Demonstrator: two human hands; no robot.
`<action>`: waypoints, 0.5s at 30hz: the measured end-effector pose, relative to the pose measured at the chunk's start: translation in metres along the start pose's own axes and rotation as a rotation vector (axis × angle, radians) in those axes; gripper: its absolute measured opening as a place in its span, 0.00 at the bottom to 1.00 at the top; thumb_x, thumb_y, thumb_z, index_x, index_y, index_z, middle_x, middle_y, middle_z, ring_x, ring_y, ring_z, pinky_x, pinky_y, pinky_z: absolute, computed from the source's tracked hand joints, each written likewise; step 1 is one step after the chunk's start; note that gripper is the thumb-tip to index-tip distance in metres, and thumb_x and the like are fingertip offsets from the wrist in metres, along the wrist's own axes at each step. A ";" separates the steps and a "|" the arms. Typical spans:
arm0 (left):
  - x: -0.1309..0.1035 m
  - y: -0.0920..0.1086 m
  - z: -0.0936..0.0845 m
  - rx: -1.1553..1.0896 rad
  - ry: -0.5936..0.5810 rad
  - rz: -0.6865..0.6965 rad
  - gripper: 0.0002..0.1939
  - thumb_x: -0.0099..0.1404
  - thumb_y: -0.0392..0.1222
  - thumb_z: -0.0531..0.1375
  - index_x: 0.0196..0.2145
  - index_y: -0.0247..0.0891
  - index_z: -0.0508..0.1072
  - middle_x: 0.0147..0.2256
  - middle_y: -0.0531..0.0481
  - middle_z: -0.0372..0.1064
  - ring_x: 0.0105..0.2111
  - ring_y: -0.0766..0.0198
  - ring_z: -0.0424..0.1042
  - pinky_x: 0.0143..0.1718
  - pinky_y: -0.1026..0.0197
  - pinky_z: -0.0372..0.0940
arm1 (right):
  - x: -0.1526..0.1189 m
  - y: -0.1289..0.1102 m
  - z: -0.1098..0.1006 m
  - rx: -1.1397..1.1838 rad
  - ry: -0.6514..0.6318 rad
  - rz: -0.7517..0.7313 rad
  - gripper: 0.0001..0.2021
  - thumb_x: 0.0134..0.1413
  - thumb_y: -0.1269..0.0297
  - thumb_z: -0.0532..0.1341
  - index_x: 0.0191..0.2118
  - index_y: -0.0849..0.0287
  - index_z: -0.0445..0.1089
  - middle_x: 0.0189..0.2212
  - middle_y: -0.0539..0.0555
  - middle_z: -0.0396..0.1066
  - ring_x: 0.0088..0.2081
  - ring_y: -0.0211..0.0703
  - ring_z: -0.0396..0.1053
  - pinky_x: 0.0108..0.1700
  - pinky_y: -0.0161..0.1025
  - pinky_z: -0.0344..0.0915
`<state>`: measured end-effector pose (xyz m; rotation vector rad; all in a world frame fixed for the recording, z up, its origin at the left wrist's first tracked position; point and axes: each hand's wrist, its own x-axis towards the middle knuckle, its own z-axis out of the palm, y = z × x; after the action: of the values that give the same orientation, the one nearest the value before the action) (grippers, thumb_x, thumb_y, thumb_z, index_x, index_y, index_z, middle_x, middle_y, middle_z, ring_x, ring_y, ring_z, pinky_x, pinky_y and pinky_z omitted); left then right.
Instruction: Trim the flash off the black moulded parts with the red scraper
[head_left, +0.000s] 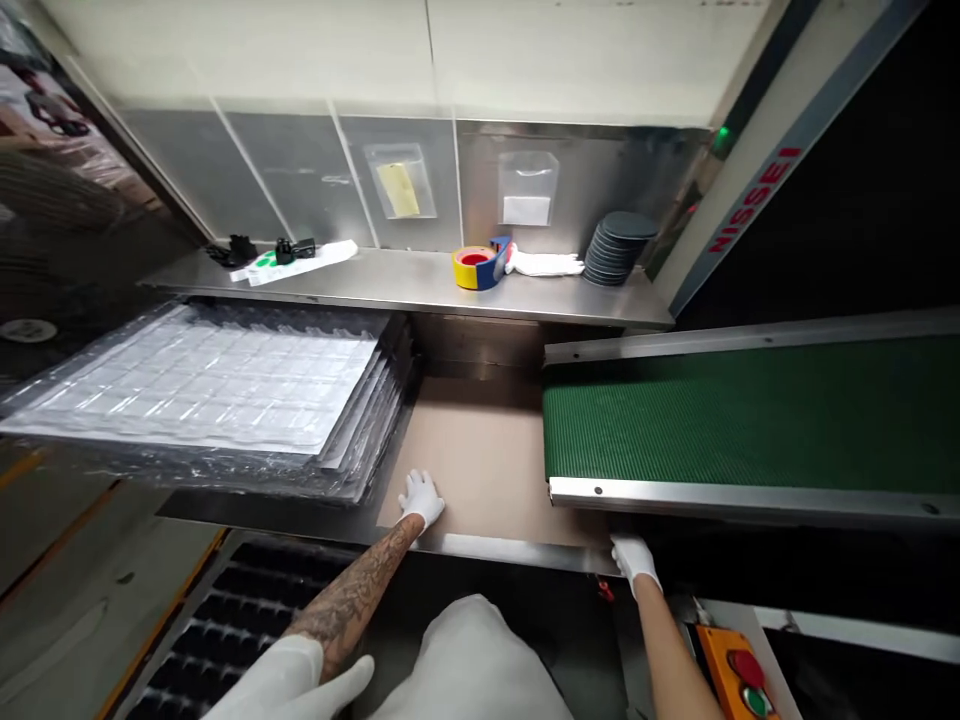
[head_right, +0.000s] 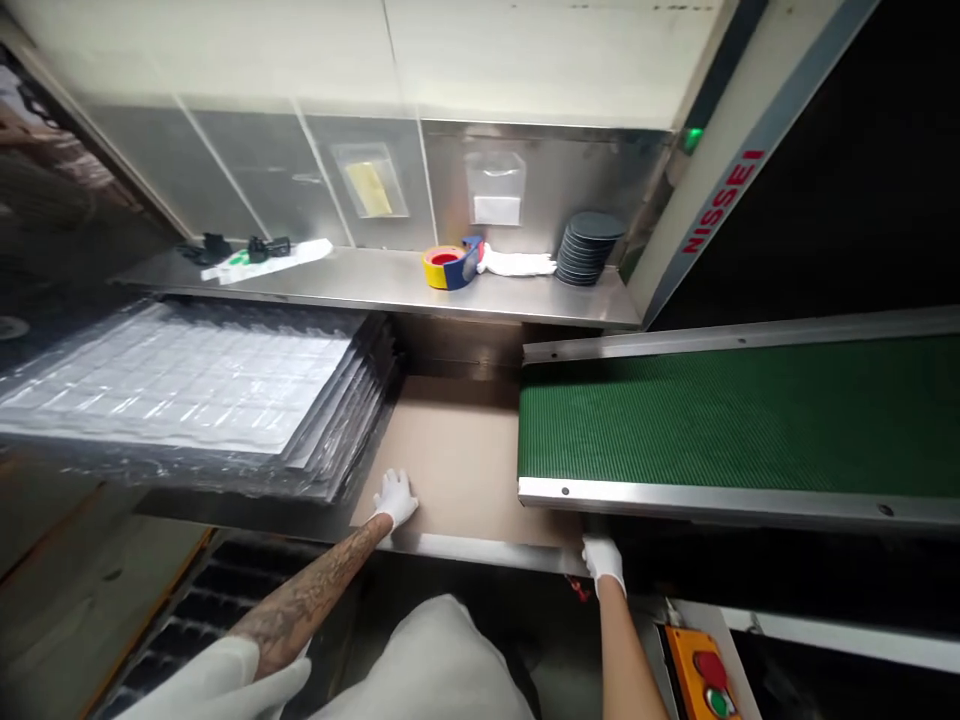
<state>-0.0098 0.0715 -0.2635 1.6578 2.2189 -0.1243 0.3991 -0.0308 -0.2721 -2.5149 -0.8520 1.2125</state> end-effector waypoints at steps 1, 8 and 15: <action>-0.001 -0.001 0.001 0.000 -0.002 0.015 0.33 0.56 0.33 0.56 0.59 0.27 0.57 0.64 0.23 0.47 0.66 0.36 0.45 0.59 0.38 0.54 | 0.001 0.002 0.000 0.006 -0.037 0.053 0.17 0.65 0.53 0.56 0.36 0.66 0.69 0.27 0.49 0.67 0.26 0.27 0.64 0.31 0.28 0.66; 0.000 0.002 -0.005 0.095 -0.016 0.027 0.31 0.58 0.37 0.57 0.59 0.25 0.57 0.63 0.21 0.47 0.65 0.35 0.46 0.57 0.32 0.55 | -0.005 0.010 -0.002 0.265 -0.044 0.112 0.22 0.64 0.48 0.55 0.31 0.66 0.67 0.19 0.44 0.61 0.19 0.25 0.57 0.25 0.27 0.59; 0.006 0.062 0.004 0.315 0.188 0.524 0.27 0.66 0.41 0.47 0.61 0.31 0.59 0.65 0.29 0.49 0.66 0.44 0.48 0.62 0.36 0.50 | -0.087 0.028 -0.002 0.691 0.137 -0.068 0.29 0.54 0.40 0.58 0.39 0.67 0.72 0.20 0.49 0.65 0.18 0.26 0.56 0.20 0.26 0.51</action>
<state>0.0477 0.0949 -0.2599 2.4570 1.8768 -0.1929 0.3693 -0.1043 -0.2275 -1.9577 -0.3834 1.0600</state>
